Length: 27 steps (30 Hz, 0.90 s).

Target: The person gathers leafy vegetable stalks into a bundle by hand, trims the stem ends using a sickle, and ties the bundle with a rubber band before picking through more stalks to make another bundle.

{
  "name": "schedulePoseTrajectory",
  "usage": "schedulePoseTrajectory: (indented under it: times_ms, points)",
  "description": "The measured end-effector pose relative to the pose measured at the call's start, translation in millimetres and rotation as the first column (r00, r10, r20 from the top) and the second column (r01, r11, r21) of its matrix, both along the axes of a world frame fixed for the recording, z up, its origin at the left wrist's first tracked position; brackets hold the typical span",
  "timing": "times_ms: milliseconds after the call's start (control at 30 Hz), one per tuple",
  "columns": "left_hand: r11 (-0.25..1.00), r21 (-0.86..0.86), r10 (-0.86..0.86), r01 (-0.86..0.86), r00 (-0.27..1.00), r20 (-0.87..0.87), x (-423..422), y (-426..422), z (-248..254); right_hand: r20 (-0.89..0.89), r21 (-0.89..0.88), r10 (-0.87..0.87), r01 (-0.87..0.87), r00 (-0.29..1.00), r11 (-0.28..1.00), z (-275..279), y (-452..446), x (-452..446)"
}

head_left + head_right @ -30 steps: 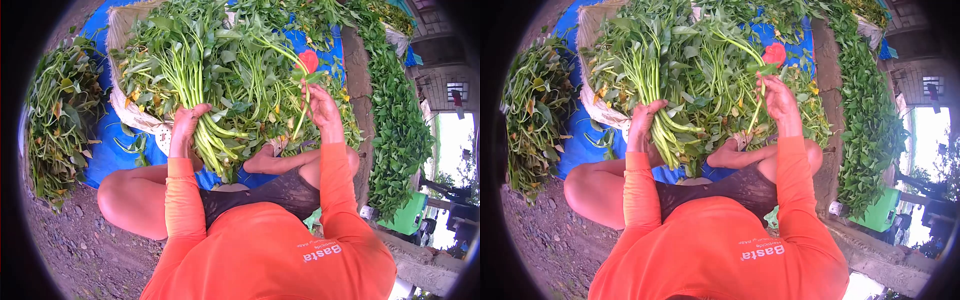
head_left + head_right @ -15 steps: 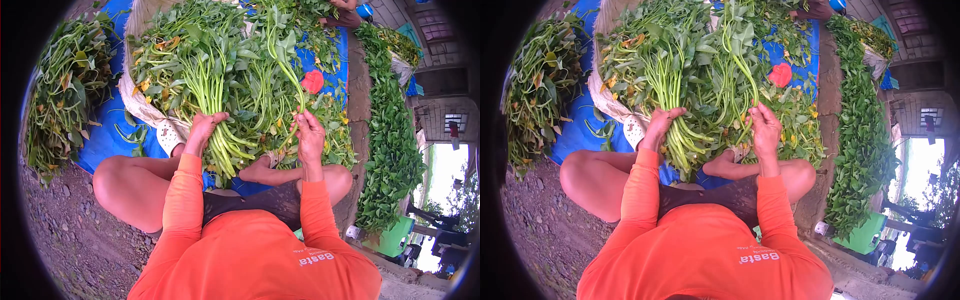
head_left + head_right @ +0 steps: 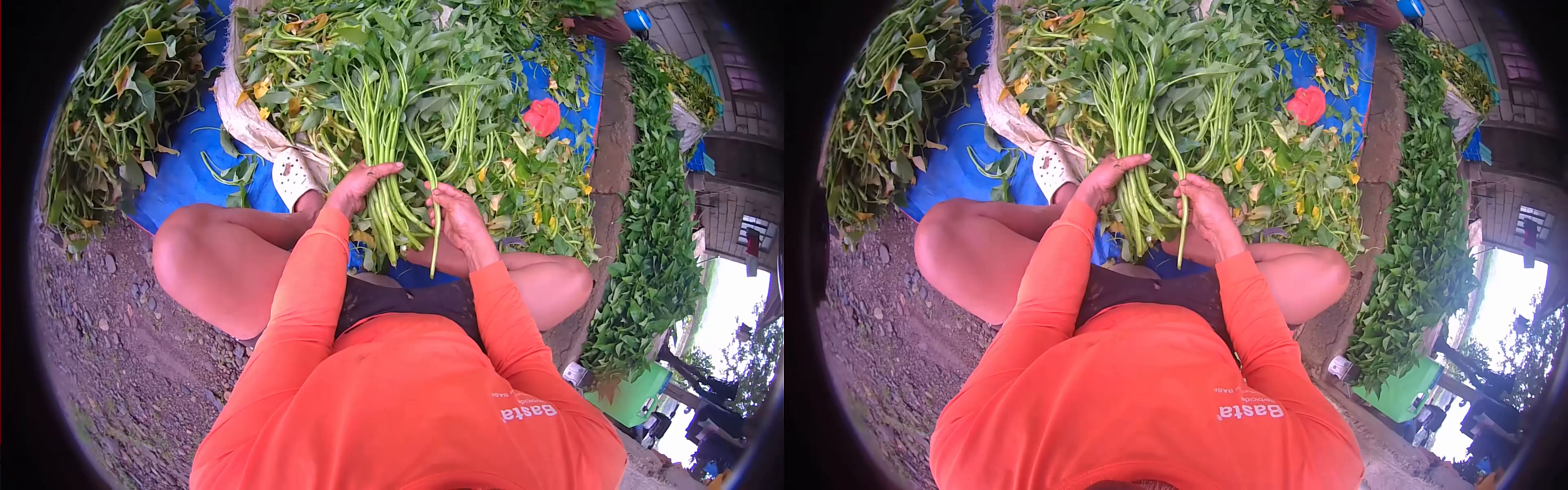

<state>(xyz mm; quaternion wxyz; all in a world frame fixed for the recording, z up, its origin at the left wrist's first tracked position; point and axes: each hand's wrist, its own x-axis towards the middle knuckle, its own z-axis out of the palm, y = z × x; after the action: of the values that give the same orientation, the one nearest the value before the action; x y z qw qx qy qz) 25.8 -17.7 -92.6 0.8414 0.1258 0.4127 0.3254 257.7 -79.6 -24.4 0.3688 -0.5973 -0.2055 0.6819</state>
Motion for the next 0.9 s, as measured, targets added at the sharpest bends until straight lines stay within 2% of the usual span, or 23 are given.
schedulePoseTrajectory:
  times_ms: [67,100,167,233,333,367,467,567,600,633,667,733,800,900]
  points:
    - [0.999,0.014,0.042,-0.042,0.999,0.015,2,-2,-11,-0.082,0.062,-0.091,0.097,0.992,0.993,11,4,10]
    - [0.998,0.009,0.061,-0.061,0.998,-0.001,3,-4,-10,-0.138,0.142,-0.178,0.198,0.974,0.970,28,8,13]
    - [0.996,0.040,0.079,-0.076,0.994,-0.081,3,-5,-5,-0.224,0.258,-0.283,0.337,0.933,0.906,60,15,22]
    - [0.987,0.102,0.133,-0.121,0.983,-0.127,12,-6,-1,-0.037,0.424,-0.338,0.321,0.940,0.847,94,23,21]
    - [0.922,0.302,0.356,-0.243,0.838,-0.413,33,-9,1,0.286,0.618,-0.415,0.164,0.864,0.769,115,37,24]
    - [0.919,0.294,0.366,-0.261,0.842,-0.396,37,-12,2,0.389,0.656,-0.435,0.088,0.812,0.750,115,43,24]
    - [0.938,0.271,0.294,-0.214,0.908,-0.300,35,-13,13,0.538,0.736,-0.481,-0.109,0.692,0.668,91,62,22]
    - [0.951,0.226,0.261,-0.209,0.936,-0.237,30,-15,18,0.635,0.581,-0.269,-0.219,0.725,0.784,49,54,6]
    - [0.957,0.200,0.252,-0.210,0.944,-0.211,29,-14,16,0.550,0.385,-0.067,-0.181,0.833,0.905,39,46,-4]
    - [0.967,0.176,0.215,-0.185,0.962,-0.169,25,-12,8,0.491,0.164,0.122,-0.229,0.862,0.960,34,34,-14]
    - [0.979,0.128,0.176,-0.158,0.974,-0.145,23,-12,1,0.485,0.031,0.196,-0.241,0.852,0.970,21,25,-19]
    - [0.993,0.036,0.118,-0.115,0.988,-0.098,15,-11,-1,0.410,-0.014,0.182,-0.193,0.894,0.981,-4,12,-25]
    - [0.991,0.041,0.131,-0.129,0.990,-0.052,11,-19,-7,0.354,-0.096,0.298,-0.283,0.886,0.954,-16,10,-23]
    - [0.991,0.078,0.109,-0.108,0.994,-0.003,17,-20,-15,0.344,-0.170,0.321,-0.278,0.882,0.946,-17,9,-29]
